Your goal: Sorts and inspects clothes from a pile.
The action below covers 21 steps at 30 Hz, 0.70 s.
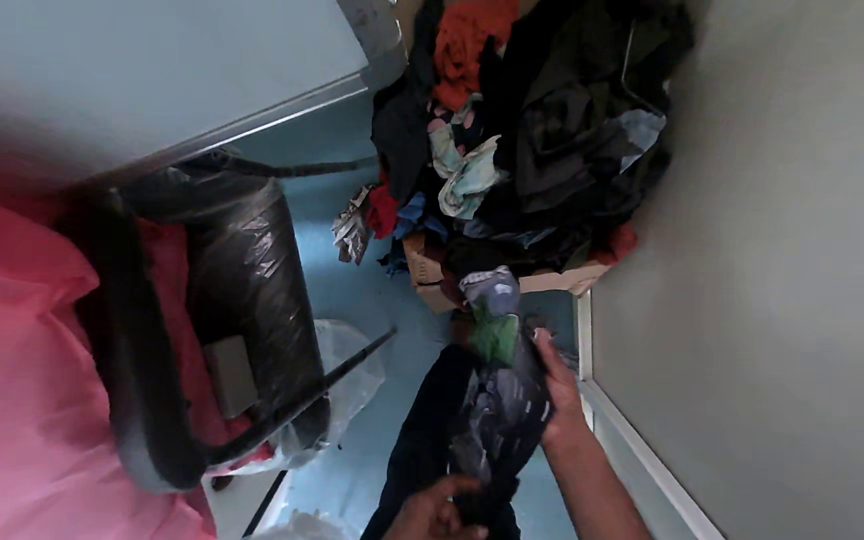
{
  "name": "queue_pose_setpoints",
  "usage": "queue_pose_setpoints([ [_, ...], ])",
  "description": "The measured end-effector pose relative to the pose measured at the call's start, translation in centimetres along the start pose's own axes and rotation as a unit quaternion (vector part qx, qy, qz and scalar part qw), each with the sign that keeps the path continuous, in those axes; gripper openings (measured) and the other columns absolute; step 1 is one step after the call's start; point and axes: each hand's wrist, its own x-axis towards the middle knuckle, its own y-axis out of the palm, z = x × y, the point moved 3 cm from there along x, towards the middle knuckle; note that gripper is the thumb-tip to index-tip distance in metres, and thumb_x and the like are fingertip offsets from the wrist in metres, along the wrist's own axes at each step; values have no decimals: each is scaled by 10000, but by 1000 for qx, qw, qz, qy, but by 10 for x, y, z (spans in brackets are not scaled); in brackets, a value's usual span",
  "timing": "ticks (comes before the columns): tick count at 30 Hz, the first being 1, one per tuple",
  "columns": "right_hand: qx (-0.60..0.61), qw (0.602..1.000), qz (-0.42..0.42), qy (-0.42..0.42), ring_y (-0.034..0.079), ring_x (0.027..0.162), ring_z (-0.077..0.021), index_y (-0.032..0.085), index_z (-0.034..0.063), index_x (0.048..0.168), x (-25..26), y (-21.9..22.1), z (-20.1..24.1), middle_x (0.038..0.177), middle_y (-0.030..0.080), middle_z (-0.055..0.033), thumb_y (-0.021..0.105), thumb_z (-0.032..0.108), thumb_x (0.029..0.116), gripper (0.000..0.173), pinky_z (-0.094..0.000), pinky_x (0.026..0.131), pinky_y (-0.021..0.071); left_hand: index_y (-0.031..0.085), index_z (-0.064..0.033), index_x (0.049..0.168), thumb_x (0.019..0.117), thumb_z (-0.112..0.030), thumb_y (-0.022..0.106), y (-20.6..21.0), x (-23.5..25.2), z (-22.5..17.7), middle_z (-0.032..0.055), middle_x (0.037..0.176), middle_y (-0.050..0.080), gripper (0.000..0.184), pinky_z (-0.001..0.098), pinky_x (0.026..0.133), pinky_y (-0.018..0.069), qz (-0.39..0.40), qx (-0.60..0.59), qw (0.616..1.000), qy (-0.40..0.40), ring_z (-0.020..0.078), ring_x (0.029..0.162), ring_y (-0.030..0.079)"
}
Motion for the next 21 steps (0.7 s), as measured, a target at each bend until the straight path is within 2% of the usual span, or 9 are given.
queue_pose_setpoints([
  [3, 14, 996, 78, -34, 748, 876, -95, 760, 173, 1059, -12, -8, 14, 963, 776, -27, 739, 383, 908, 259, -308, 771, 641, 685, 30, 1211, 1023, -239, 626, -1, 3, -8, 119, 813, 655, 334, 363, 656, 519, 14, 119, 991, 53, 172, 660, 579],
  [8, 43, 989, 125, -69, 749, 909, -110, 770, 122, 1070, -26, -18, 21, 980, 778, -53, 653, 308, 959, 246, -313, 822, 631, 722, 50, 1051, 985, -210, 665, -2, 10, -14, 193, 924, 683, 274, 437, 794, 549, -35, 190, 974, 121, 284, 822, 648],
  [10, 59, 988, 131, -64, 752, 920, -131, 767, 108, 1078, -29, -21, 21, 996, 777, -70, 639, 304, 963, 261, -332, 833, 631, 742, 36, 997, 955, -215, 706, 0, 12, -15, 204, 993, 683, 257, 460, 887, 544, -39, 207, 966, 148, 326, 957, 654],
  [13, 30, 985, 150, -81, 749, 947, -121, 772, 122, 1101, -33, -22, 23, 1017, 781, -54, 620, 396, 980, 336, -326, 854, 626, 763, 12, 953, 928, -211, 737, 5, 14, -14, 204, 1178, 673, 226, 499, 1053, 469, -14, 199, 962, 187, 366, 1191, 589],
  [15, -26, 987, 137, -75, 748, 941, -110, 764, 146, 1127, -37, -28, 25, 1017, 782, -32, 688, 390, 941, 316, -317, 852, 625, 737, 33, 952, 941, -189, 723, 8, 15, -15, 211, 1332, 623, 223, 471, 1108, 447, 7, 176, 960, 217, 337, 1296, 552],
  [16, -82, 990, 97, -63, 750, 897, -101, 745, 156, 1124, -40, -29, 28, 983, 782, -15, 772, 367, 878, 325, -305, 817, 634, 714, 53, 965, 957, -172, 704, 7, 16, -18, 215, 1380, 598, 225, 440, 1111, 463, 9, 150, 960, 237, 301, 1316, 557],
  [18, -240, 968, 70, -7, 734, 900, -66, 633, 178, 1205, -48, -31, 31, 1002, 764, 55, 862, 398, 784, 527, -284, 819, 631, 694, 79, 1024, 991, -158, 659, 4, 18, -27, 204, 1401, 588, 241, 374, 1063, 521, -9, 65, 957, 282, 226, 1276, 600],
  [19, -301, 947, 105, 35, 720, 951, -58, 595, 177, 1257, -51, -34, 31, 1054, 752, 79, 865, 417, 783, 596, -289, 860, 619, 680, 77, 1037, 1008, -166, 637, 0, 21, -34, 194, 1408, 588, 248, 358, 1044, 534, -16, 13, 951, 307, 203, 1267, 606],
  [21, -374, 898, 205, 106, 693, 1050, -70, 587, 143, 1313, -54, -35, 25, 1146, 731, 72, 854, 360, 817, 604, -313, 938, 591, 660, 53, 1063, 1031, -171, 601, -9, 29, -55, 179, 1442, 570, 234, 353, 1037, 542, -5, -70, 934, 351, 192, 1281, 599],
])
